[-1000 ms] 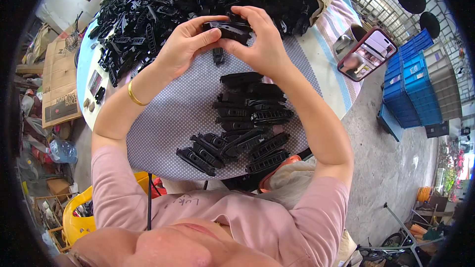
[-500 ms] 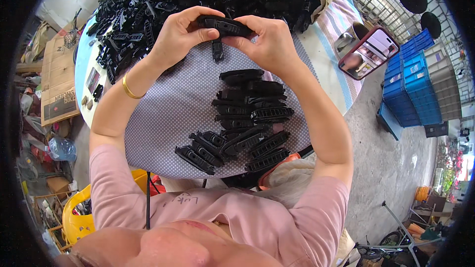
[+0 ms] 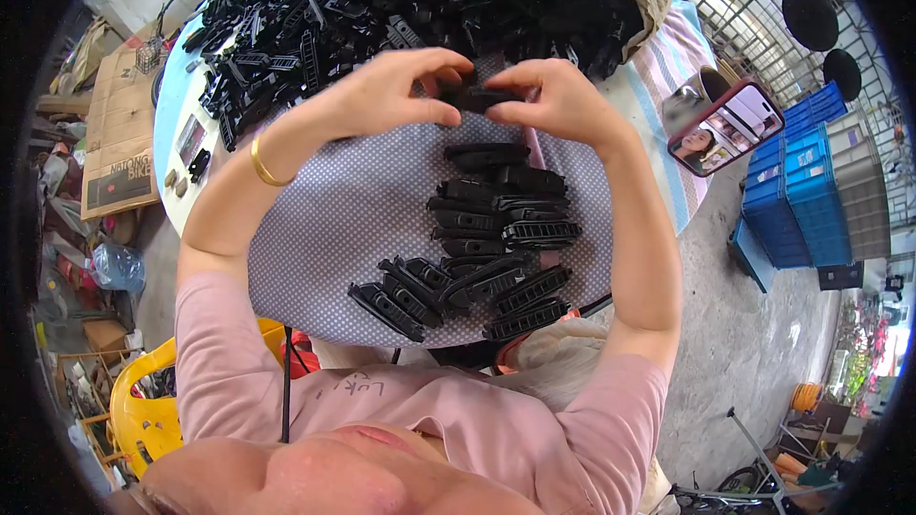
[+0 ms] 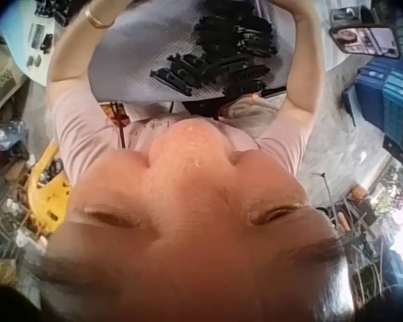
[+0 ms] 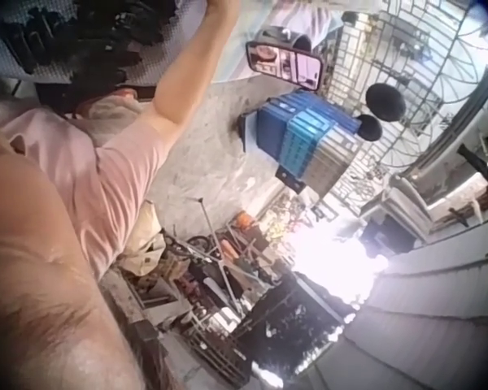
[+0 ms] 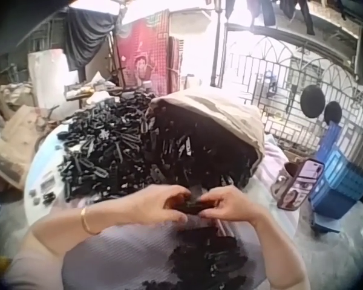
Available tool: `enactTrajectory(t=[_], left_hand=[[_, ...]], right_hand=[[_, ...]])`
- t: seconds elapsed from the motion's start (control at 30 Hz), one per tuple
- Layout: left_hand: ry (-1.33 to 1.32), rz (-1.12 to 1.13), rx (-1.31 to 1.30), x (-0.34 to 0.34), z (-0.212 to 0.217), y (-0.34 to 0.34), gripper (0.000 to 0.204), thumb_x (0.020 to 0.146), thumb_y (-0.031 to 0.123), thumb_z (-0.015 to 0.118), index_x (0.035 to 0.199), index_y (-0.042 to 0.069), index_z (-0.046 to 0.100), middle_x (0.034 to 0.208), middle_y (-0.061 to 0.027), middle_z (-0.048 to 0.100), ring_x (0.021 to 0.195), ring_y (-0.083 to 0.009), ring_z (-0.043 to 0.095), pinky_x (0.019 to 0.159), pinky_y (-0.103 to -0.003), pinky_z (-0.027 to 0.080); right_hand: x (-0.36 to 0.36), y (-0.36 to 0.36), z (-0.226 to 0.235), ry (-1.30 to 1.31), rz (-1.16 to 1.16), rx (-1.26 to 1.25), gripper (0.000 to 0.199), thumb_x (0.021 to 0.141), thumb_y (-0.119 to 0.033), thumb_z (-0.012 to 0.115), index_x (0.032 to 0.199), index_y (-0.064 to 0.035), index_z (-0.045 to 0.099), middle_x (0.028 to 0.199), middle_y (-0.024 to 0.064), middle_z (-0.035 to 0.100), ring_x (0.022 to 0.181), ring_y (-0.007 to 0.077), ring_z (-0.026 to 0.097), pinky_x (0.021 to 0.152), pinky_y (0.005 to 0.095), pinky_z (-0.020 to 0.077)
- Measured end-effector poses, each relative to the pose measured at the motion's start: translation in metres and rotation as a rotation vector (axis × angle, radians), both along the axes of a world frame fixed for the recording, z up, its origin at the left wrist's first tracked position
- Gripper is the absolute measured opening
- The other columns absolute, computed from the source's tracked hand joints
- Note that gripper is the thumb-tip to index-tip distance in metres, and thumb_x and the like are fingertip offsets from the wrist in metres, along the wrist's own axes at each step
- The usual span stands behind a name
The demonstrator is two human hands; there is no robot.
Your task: Inspecting and sorting small black plastic components at a production workbench.
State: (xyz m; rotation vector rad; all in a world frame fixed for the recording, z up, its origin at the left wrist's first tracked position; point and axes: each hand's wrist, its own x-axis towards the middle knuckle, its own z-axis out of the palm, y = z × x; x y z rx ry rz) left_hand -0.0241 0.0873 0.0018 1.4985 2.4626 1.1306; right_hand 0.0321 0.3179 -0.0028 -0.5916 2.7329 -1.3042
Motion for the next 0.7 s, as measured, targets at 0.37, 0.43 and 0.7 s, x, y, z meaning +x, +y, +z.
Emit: enactTrajectory(t=[0.37, 0.43, 0.7], left_hand=[[0.562, 0.264, -0.169, -0.066, 0.022, -0.050, 0.023, 0.077, 0.011, 0.067, 0.098, 0.003, 0.065, 0.095, -0.0113, 0.062, 0.097, -0.0279, 0.056, 0.089, -0.034, 0.044], [0.672, 0.464, -0.190, -0.071, 0.024, -0.049, 0.023, 0.077, 0.010, 0.066, 0.099, 0.005, 0.065, 0.098, -0.0113, 0.061, 0.098, -0.0284, 0.055, 0.090, -0.035, 0.044], [0.610, 0.432, -0.125, -0.103, 0.009, -0.069, 0.040, 0.075, 0.005, 0.066, 0.115, 0.005, 0.058, 0.114, -0.0142, 0.057, 0.108, -0.0306, 0.052, 0.096, -0.035, 0.040]], right_hand=[[-0.007, -0.023, -0.012, 0.010, 0.079, 0.272, 0.029, 0.078, -0.032, 0.067, 0.087, -0.0041, 0.069, 0.073, 0.0124, 0.059, 0.068, 0.0242, 0.058, 0.060, 0.0330, 0.0451], [-0.001, -0.041, -0.012, 0.343, -0.009, 0.122, 0.028, 0.079, -0.023, 0.068, 0.103, -0.0080, 0.065, 0.081, 0.0068, 0.056, 0.068, 0.0144, 0.054, 0.061, 0.0271, 0.0440], [-0.001, -0.059, -0.014, 0.322, -0.077, 0.441, 0.037, 0.073, -0.028, 0.070, 0.106, -0.0122, 0.061, 0.088, 0.0115, 0.057, 0.086, 0.0289, 0.059, 0.075, 0.0353, 0.0480]])
